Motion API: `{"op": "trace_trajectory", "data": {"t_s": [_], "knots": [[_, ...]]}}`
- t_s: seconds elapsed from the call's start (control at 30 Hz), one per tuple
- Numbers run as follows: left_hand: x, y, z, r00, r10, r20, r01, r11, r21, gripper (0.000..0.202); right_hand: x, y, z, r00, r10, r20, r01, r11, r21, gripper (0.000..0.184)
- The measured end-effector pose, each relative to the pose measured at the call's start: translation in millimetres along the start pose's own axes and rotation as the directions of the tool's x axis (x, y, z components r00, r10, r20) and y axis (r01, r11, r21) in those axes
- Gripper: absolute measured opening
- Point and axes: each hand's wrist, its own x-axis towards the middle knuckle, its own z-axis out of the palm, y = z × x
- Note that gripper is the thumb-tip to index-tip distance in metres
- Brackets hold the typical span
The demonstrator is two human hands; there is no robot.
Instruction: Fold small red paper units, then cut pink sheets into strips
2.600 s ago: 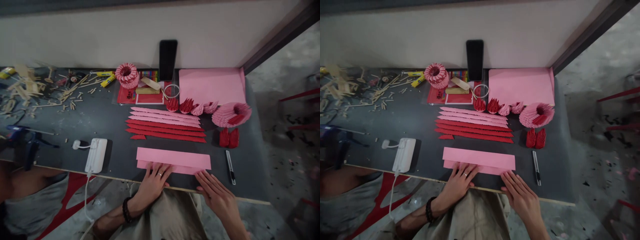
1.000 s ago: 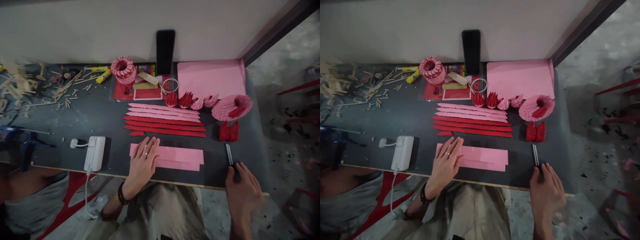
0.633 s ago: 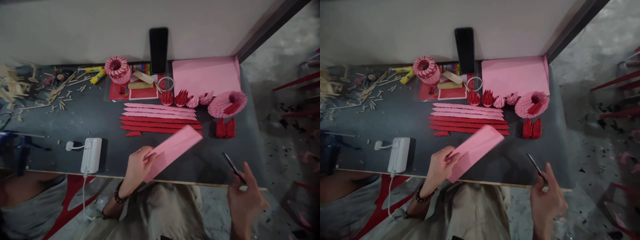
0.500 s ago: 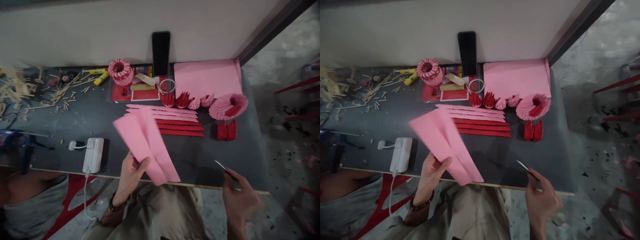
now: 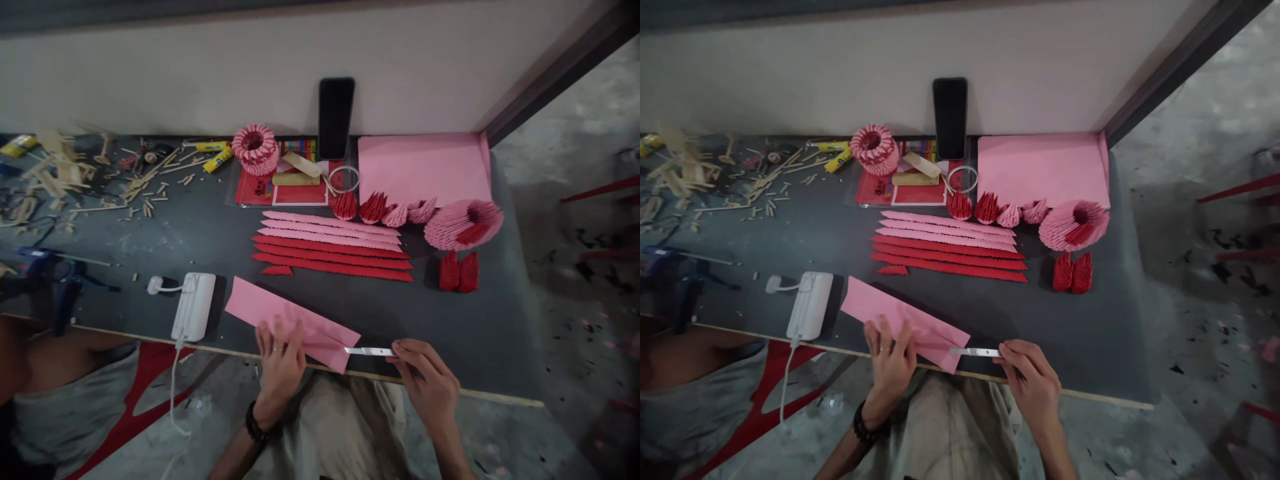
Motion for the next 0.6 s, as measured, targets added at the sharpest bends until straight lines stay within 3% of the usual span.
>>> {"op": "trace_trajectory", "data": {"t_s": [0.07,0.17,0.3,0.6], "knots": [[4.9,-3.2,-1.9,0.970,0.182,0.161,-0.183,0.983,-0.005,0.093,-0.7,3.5,0.2,0.999,-0.009,0.052,0.009,1.000,0.004,0.014],[18.3,0.2,-7.8,0.917,0.253,0.309,-0.266,0.964,0.000,0.091,-3.4,8.3,-1.5,0.982,-0.050,0.184,0.053,0.999,-0.010,0.024],[28.4,6.9,-11.8,0.921,0.240,0.308,-0.260,0.965,0.026,0.082,-6.2,8.9,-1.5,0.947,-0.134,0.292,0.157,0.986,-0.057,0.038],[29.8,11.5,-0.3,0.941,0.226,0.250,-0.224,0.974,-0.037,0.084,-6.7,15.2,-0.4,0.971,-0.131,0.199,0.167,0.970,-0.176,0.030]]}}
